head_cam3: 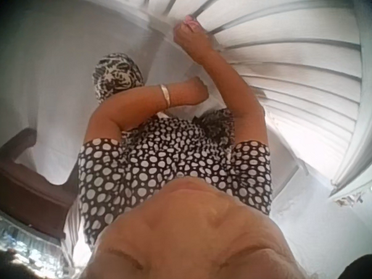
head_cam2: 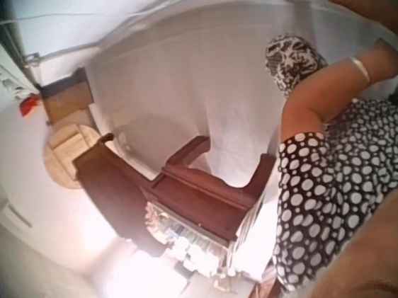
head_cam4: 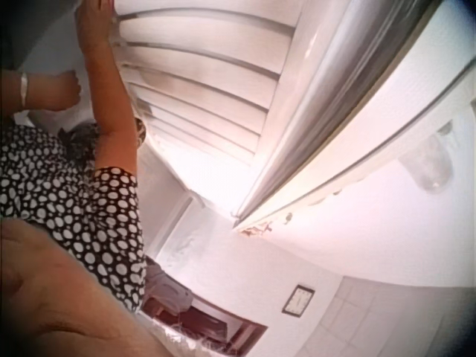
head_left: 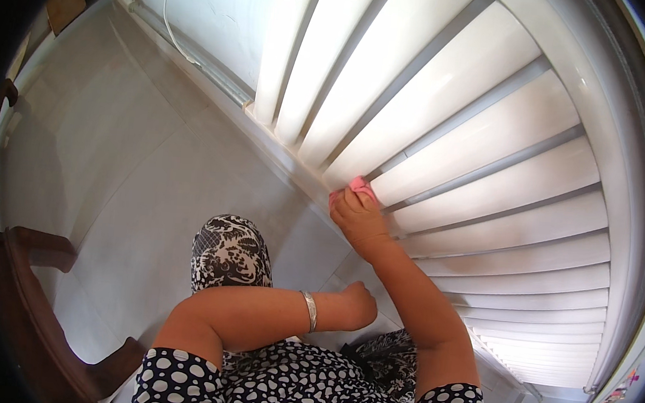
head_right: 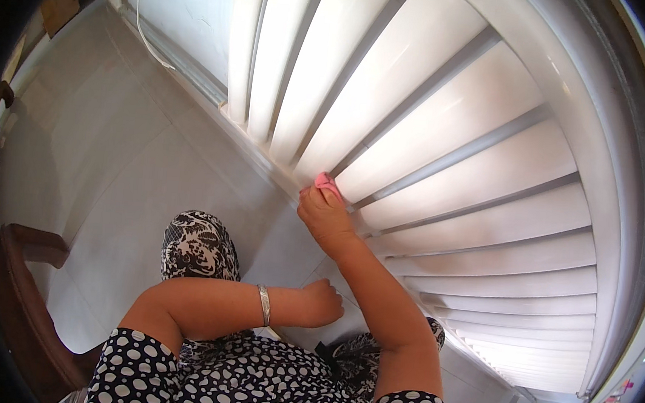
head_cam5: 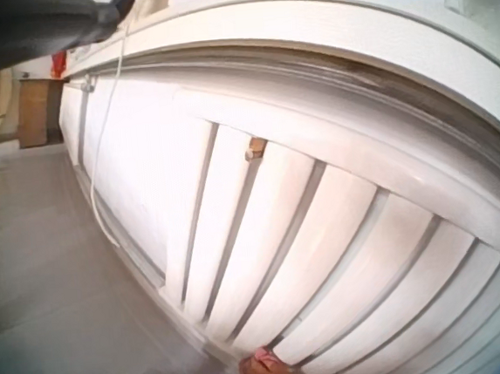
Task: The person wipes the slats of a white ceiling-mounted louvered fixture using a pink cloth. They move systematically across the slats, wiping each one individually from one end to the other.
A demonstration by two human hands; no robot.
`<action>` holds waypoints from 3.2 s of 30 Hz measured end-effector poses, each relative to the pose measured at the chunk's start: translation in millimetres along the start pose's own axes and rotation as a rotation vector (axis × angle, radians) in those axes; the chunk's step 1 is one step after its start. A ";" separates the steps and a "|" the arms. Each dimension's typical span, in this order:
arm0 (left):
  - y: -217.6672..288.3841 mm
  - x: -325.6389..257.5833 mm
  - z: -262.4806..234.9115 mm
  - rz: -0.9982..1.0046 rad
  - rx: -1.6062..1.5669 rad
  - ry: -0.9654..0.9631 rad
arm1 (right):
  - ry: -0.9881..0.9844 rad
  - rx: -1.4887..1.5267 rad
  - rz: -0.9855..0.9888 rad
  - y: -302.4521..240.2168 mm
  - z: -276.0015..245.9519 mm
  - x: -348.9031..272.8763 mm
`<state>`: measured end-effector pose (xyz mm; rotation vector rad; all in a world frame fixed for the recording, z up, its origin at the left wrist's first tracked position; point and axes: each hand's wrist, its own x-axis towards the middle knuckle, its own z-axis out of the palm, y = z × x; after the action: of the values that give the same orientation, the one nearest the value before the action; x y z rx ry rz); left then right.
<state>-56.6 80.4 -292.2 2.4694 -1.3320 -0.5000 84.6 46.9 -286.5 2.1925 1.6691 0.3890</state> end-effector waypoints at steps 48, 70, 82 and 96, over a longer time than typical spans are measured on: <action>-6.9 7.8 7.6 -0.144 0.161 -0.029 | 0.071 0.126 -0.037 -7.0 -8.5 -5.2; -6.5 4.0 -9.3 -0.098 0.126 -0.192 | 0.279 -0.089 0.255 89.8 -193.8 15.4; -1.9 0.8 1.4 -0.116 0.146 -0.134 | 0.117 -0.171 0.097 19.3 -42.2 28.9; -20.8 17.1 22.4 -0.200 0.118 0.087 | 0.165 0.169 0.108 2.0 -24.7 9.7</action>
<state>-42.1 75.0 -323.6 2.7042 -1.1182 -0.3624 78.4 58.7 -263.4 2.4410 1.7292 0.4861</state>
